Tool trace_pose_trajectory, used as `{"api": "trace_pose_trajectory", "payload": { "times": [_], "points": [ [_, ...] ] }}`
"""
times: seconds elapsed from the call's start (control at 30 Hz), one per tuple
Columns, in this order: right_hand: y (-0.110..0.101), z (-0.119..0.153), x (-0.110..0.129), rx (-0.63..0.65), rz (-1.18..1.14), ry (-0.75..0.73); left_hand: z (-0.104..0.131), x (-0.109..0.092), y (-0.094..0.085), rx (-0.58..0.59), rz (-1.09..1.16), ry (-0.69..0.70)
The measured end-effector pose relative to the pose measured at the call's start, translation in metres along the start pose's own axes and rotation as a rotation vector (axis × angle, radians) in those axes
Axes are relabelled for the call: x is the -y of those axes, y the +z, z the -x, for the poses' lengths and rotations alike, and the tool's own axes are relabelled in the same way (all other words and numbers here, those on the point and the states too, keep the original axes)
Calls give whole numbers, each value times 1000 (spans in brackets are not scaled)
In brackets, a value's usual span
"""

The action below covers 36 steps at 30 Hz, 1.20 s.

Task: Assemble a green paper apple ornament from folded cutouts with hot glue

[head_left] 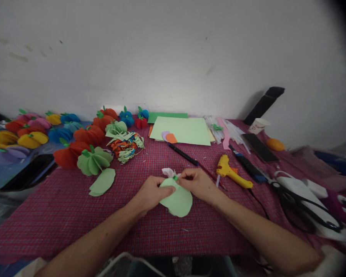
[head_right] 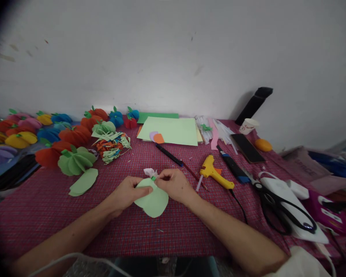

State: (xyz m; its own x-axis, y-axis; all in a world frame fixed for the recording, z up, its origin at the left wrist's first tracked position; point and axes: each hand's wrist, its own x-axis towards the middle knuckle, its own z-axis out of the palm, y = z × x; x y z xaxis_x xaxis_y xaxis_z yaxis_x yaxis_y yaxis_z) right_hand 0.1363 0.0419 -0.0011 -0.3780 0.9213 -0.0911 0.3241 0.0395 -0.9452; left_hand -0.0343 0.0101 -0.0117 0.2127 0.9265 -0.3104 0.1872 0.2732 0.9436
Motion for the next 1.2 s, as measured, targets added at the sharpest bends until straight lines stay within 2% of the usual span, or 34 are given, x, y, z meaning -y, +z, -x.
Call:
{"api": "trace_pose_trajectory", "payload": {
  "times": [0.27, 0.47, 0.57, 0.7, 1.0, 1.2],
  "points": [
    [-7, -5, 1, -58, 110, -55, 0, -4, 0, 19, 8, -33],
    [-15, -3, 6, -25, 193, -30, 2, -7, 0, -7, 19, -52],
    [-13, 1, 7, 4, 195, -36, 2, -7, 0, -13, 31, -61],
    [-6, 4, 5, -18, 181, -70, 1, -7, 0, -1, 35, -54],
    [-3, 5, 10, -95, 382, -163, 2, -7, 1, -7, -5, -41],
    [-4, 4, 11, -57, 318, -146, 2, -7, 1, -8, 7, -27]
  ]
}}
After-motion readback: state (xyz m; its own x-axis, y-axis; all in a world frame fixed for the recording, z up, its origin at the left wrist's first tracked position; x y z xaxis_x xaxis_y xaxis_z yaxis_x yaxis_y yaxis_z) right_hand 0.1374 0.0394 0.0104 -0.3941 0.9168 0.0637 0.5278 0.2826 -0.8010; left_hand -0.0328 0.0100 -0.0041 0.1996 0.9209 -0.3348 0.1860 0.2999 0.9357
